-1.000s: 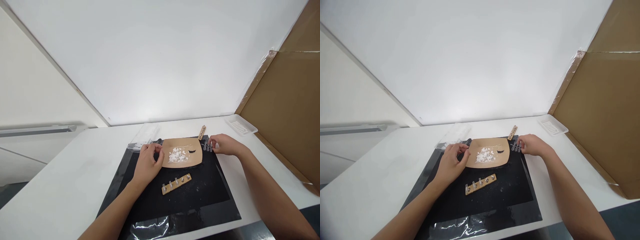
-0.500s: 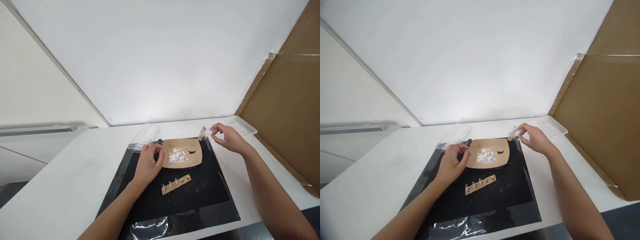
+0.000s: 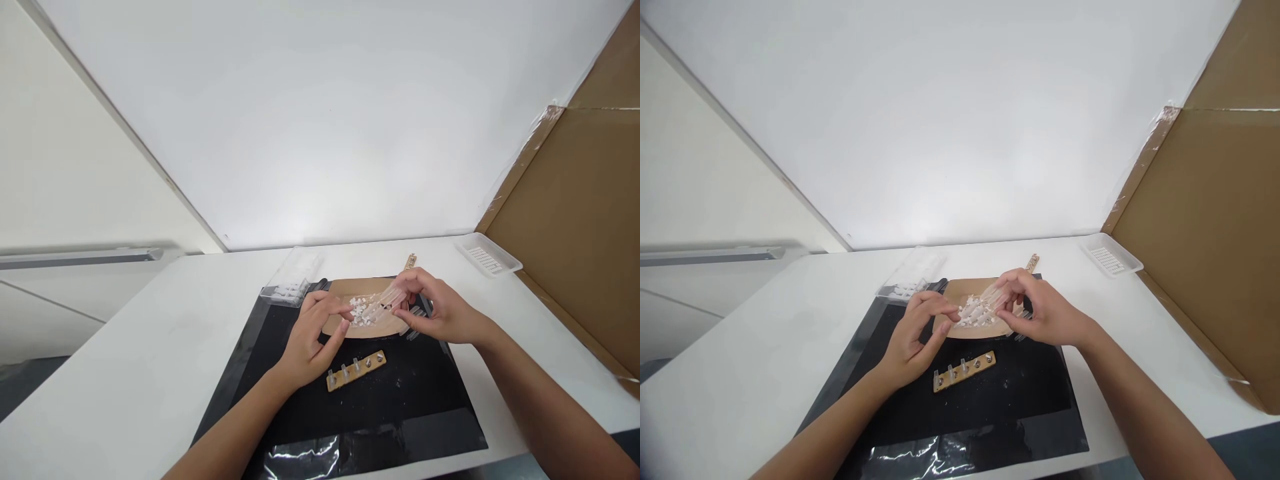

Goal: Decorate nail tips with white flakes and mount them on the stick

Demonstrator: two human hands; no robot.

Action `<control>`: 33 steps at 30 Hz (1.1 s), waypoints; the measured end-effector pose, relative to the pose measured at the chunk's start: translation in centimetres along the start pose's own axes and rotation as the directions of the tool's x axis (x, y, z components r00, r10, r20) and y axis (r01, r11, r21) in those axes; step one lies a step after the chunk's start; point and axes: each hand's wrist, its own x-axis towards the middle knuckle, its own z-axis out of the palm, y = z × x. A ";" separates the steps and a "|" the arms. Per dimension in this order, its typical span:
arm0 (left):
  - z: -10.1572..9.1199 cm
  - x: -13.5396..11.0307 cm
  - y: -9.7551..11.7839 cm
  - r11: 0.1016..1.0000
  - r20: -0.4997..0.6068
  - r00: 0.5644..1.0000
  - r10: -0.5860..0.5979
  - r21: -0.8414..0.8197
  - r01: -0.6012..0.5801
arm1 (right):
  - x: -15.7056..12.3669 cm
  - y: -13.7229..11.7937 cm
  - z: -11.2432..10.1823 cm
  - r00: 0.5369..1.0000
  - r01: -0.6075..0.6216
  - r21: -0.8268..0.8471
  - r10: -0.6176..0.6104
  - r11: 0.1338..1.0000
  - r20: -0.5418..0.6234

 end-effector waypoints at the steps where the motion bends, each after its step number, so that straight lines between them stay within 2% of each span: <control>1: 0.0 0.0 0.2 1.000 0.007 1.000 0.020 -0.015 -0.020 | 0.0 -0.2 0.3 0.999 -0.012 0.044 0.011 0.999 0.030; 7: 0.5 -0.6 0.8 0.987 0.031 0.999 0.036 -0.156 -0.031 | 0.2 -0.3 1.4 0.978 -0.091 0.197 0.050 0.976 0.204; 12: 1.0 -0.9 1.2 0.957 0.111 0.992 -0.059 -0.278 0.088 | 0.3 -0.3 2.2 0.961 -0.125 0.255 0.053 0.959 0.271; 16: 1.1 -0.7 1.7 0.937 0.141 0.984 -0.111 -0.315 0.150 | 0.4 -0.3 2.8 0.957 -0.148 0.281 0.065 0.948 0.284; 25: 1.3 -1.0 1.4 0.912 0.095 0.978 -0.186 -0.354 0.208 | 0.4 -0.3 3.7 0.970 -0.124 0.292 0.054 0.948 0.236; 28: 1.4 -0.9 1.3 0.881 0.019 0.965 -0.261 -0.403 0.246 | 0.5 0.1 3.7 0.991 -0.049 0.276 0.012 0.960 0.134; 30: 1.4 -0.7 1.4 0.841 -0.052 0.932 -0.358 -0.453 0.297 | 0.6 0.5 3.5 0.999 0.023 0.235 -0.030 0.972 0.028; 33: 1.1 -0.5 1.1 0.771 -0.144 0.852 -0.503 -0.521 0.367 | 0.6 1.0 2.9 0.995 0.073 0.163 -0.061 0.984 -0.081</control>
